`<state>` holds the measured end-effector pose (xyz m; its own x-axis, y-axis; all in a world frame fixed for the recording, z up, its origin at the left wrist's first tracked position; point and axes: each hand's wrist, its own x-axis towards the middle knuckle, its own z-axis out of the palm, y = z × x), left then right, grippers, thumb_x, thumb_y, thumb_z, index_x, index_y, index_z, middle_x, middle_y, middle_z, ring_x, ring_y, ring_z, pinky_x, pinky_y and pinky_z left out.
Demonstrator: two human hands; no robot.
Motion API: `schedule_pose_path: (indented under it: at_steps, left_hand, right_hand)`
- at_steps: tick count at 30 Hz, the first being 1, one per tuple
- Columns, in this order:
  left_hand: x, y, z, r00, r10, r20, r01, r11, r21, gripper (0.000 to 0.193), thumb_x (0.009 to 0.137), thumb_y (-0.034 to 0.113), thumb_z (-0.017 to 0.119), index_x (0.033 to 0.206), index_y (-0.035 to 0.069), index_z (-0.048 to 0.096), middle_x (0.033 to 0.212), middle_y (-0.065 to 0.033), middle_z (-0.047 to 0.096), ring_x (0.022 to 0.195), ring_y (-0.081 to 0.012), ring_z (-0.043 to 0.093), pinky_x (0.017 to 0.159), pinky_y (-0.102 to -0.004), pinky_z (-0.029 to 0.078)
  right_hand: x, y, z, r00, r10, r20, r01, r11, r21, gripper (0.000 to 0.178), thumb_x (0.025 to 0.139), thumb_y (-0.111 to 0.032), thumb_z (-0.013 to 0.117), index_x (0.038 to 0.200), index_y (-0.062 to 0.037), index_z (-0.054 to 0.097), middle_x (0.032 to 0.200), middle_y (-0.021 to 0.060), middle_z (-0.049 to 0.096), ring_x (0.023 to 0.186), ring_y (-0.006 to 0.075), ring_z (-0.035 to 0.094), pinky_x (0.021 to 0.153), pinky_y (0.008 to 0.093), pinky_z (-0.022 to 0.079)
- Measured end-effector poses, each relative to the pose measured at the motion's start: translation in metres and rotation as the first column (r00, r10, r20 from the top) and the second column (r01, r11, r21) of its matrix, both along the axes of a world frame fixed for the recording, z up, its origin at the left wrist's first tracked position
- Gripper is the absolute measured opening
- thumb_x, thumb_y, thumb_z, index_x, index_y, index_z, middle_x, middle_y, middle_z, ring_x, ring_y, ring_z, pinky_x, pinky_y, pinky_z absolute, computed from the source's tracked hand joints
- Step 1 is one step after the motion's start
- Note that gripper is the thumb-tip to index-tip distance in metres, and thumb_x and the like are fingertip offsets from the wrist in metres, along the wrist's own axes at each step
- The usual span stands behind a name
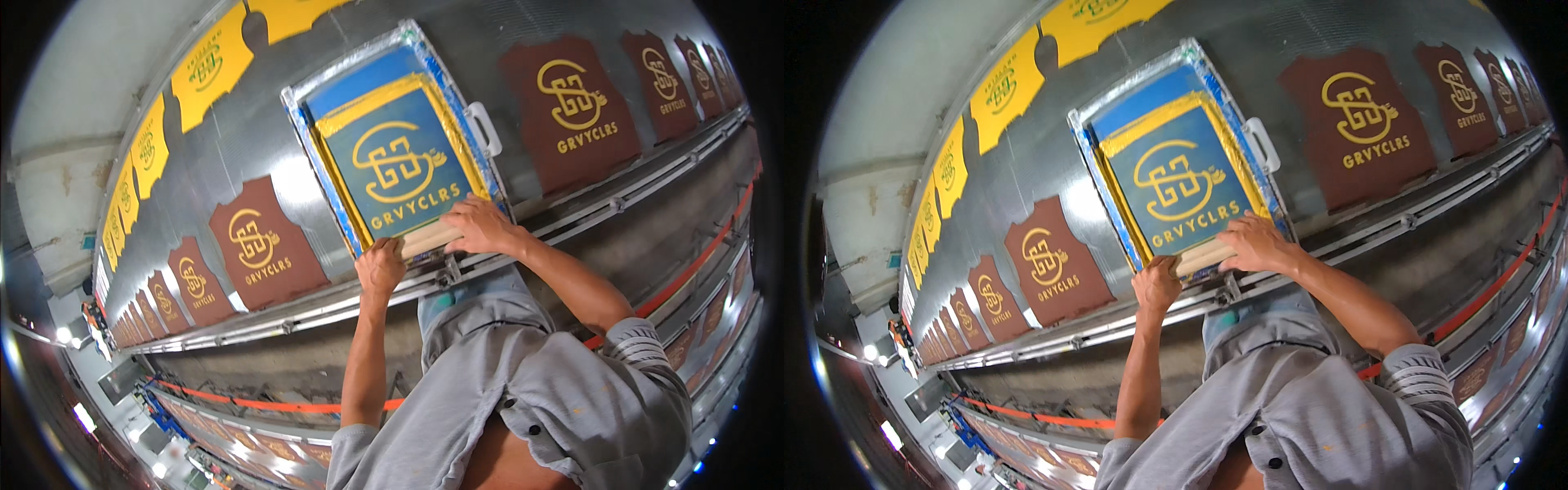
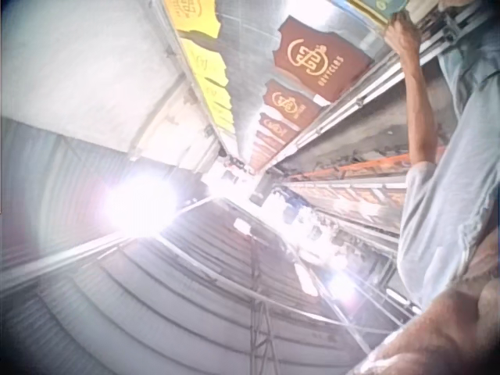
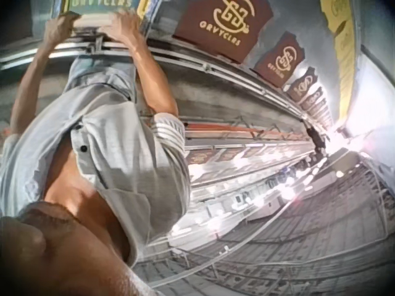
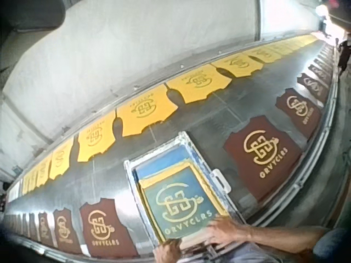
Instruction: The person uses a squeegee to press yellow ink through a screen-printing stencil onto a maroon t-shirt on a conveyor. After completing the print, the person lifts the screen and walks down the line to the next station.
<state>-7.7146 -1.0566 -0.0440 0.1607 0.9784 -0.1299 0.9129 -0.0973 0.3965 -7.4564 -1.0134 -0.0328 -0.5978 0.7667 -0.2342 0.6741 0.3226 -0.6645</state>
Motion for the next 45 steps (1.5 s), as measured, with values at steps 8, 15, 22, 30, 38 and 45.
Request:
schedule_pose_path:
  at_steps: [8, 15, 22, 30, 38, 45]
  left_hand:
    - [0.021, 0.008, -0.005, 0.986, -0.086, -0.142, 0.090, 0.996, 0.021, 0.022, 0.074, 0.013, 0.070, 0.095, 0.007, 0.073, 0.097, -0.0111, 0.071, 0.107, -0.0302, 0.064, 0.102, -0.0664, 0.033]
    - [0.009, -0.004, 0.001, 0.995, -0.031, 0.095, 0.029, 0.999, 0.020, 0.023, 0.073, 0.005, 0.064, 0.093, 0.010, 0.073, 0.093, -0.0097, 0.072, 0.085, -0.0328, 0.067, 0.089, -0.0507, 0.050]
    - [-0.147, -0.018, 0.000, 0.993, -0.057, 0.103, 0.053, 0.998, 0.042, 0.027, 0.069, 0.005, 0.064, 0.094, 0.008, 0.073, 0.094, -0.0141, 0.070, 0.082, -0.0373, 0.066, 0.074, -0.0467, 0.053]
    - [-0.359, -0.049, 0.012, 0.999, -0.032, -0.011, 0.033, 0.998, 0.061, 0.027, 0.068, -0.001, 0.061, 0.091, 0.007, 0.075, 0.088, -0.0131, 0.071, 0.077, -0.0349, 0.067, 0.072, -0.0432, 0.054]
    - [-0.398, -0.067, -0.009, 0.996, -0.084, -0.017, 0.086, 0.965, 0.249, 0.023, 0.074, -0.001, 0.059, 0.091, 0.007, 0.074, 0.089, -0.0139, 0.071, 0.081, -0.0346, 0.067, 0.071, -0.0451, 0.053]
    - [-0.415, -0.026, -0.024, 0.989, -0.073, -0.125, 0.053, 0.986, -0.159, 0.013, 0.071, 0.008, 0.064, 0.079, 0.006, 0.074, 0.080, -0.0189, 0.070, 0.074, -0.0397, 0.067, 0.070, -0.0477, 0.054]
  right_hand:
    - [0.039, 0.125, -0.056, 0.652, -0.726, -0.220, 0.758, 0.611, 0.229, 0.049, 0.087, -0.031, 0.069, 0.127, -0.0037, 0.059, 0.121, 0.0226, 0.063, 0.115, 0.0401, 0.058, 0.095, 0.0435, 0.048]
    - [0.023, 0.149, -0.044, 0.493, -0.809, -0.319, 0.865, 0.494, 0.083, 0.029, 0.092, -0.029, 0.059, 0.098, -0.0042, 0.072, 0.095, 0.0194, 0.070, 0.093, 0.0355, 0.069, 0.079, 0.0420, 0.053]
    - [-0.129, 0.120, -0.053, 0.367, -0.739, -0.564, 0.873, 0.483, -0.064, 0.018, 0.091, -0.019, 0.065, 0.091, -0.0015, 0.070, 0.085, 0.0153, 0.072, 0.077, 0.0259, 0.069, 0.071, 0.0391, 0.052]
    - [-0.358, 0.087, -0.056, 0.347, -0.811, -0.471, 0.881, 0.454, -0.134, 0.025, 0.091, -0.023, 0.062, 0.093, 0.0002, 0.070, 0.079, 0.0173, 0.069, 0.073, 0.0279, 0.069, 0.068, 0.0368, 0.052]
    - [-0.398, 0.085, -0.068, 0.381, -0.846, -0.374, 0.881, 0.455, -0.133, 0.029, 0.091, -0.027, 0.060, 0.099, -0.0015, 0.070, 0.083, 0.0189, 0.070, 0.079, 0.0316, 0.069, 0.073, 0.0387, 0.051]
    - [-0.411, 0.092, -0.064, 0.375, -0.913, -0.158, 0.921, 0.387, -0.051, 0.030, 0.093, -0.031, 0.054, 0.098, -0.0062, 0.071, 0.092, 0.0196, 0.071, 0.092, 0.0403, 0.066, 0.081, 0.0458, 0.051]
